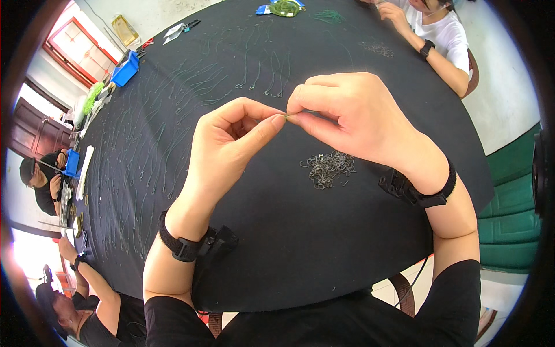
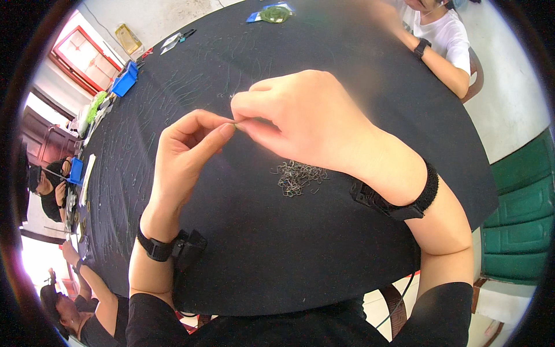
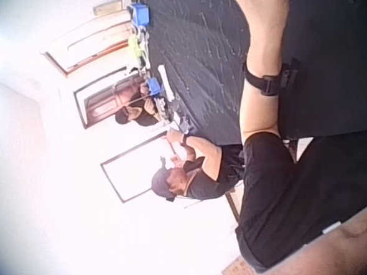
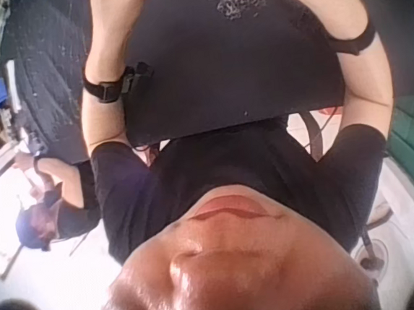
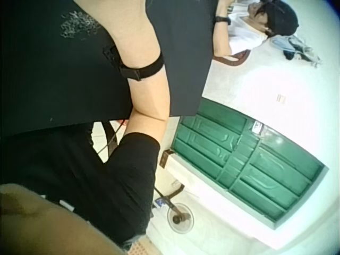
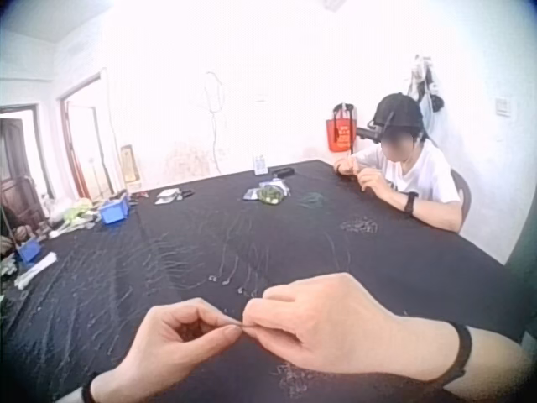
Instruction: The person picks up a fishing hook and a line, threads the line through the hook's eye, and wraps it around the hook to tie a knot. They then pull the line to tighten the knot and place the finished assembly onto the table.
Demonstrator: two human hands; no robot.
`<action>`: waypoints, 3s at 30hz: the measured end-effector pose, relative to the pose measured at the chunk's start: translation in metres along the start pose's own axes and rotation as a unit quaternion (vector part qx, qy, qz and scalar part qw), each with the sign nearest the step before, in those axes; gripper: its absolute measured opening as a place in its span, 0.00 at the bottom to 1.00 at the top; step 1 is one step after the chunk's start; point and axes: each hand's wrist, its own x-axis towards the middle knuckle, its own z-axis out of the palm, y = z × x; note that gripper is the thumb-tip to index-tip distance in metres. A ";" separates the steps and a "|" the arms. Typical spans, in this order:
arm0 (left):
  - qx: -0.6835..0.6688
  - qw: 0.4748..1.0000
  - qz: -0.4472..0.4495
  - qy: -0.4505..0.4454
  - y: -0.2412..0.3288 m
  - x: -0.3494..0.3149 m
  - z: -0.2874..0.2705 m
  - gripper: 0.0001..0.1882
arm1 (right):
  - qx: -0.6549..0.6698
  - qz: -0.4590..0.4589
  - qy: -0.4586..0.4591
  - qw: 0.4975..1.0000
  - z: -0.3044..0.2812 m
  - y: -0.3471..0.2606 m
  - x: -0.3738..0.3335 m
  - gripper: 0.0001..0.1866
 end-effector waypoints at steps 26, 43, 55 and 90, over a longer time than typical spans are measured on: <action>0.142 0.941 0.295 0.082 0.032 -0.021 0.025 0.06 | 0.048 0.130 -0.061 0.988 -0.126 -0.005 -0.027 0.04; 0.222 0.973 -0.025 -0.054 0.061 -0.123 -0.098 0.05 | 0.094 0.208 -0.177 0.957 -0.097 -0.019 -0.040 0.05; 0.347 0.718 -0.331 0.505 -0.091 -0.267 -0.465 0.11 | 0.095 0.214 -0.207 0.950 -0.070 -0.033 -0.037 0.02; 0.468 0.758 -0.402 0.212 -0.136 -0.403 -0.550 0.21 | 0.119 0.351 -0.225 0.901 -0.104 0.004 -0.042 0.07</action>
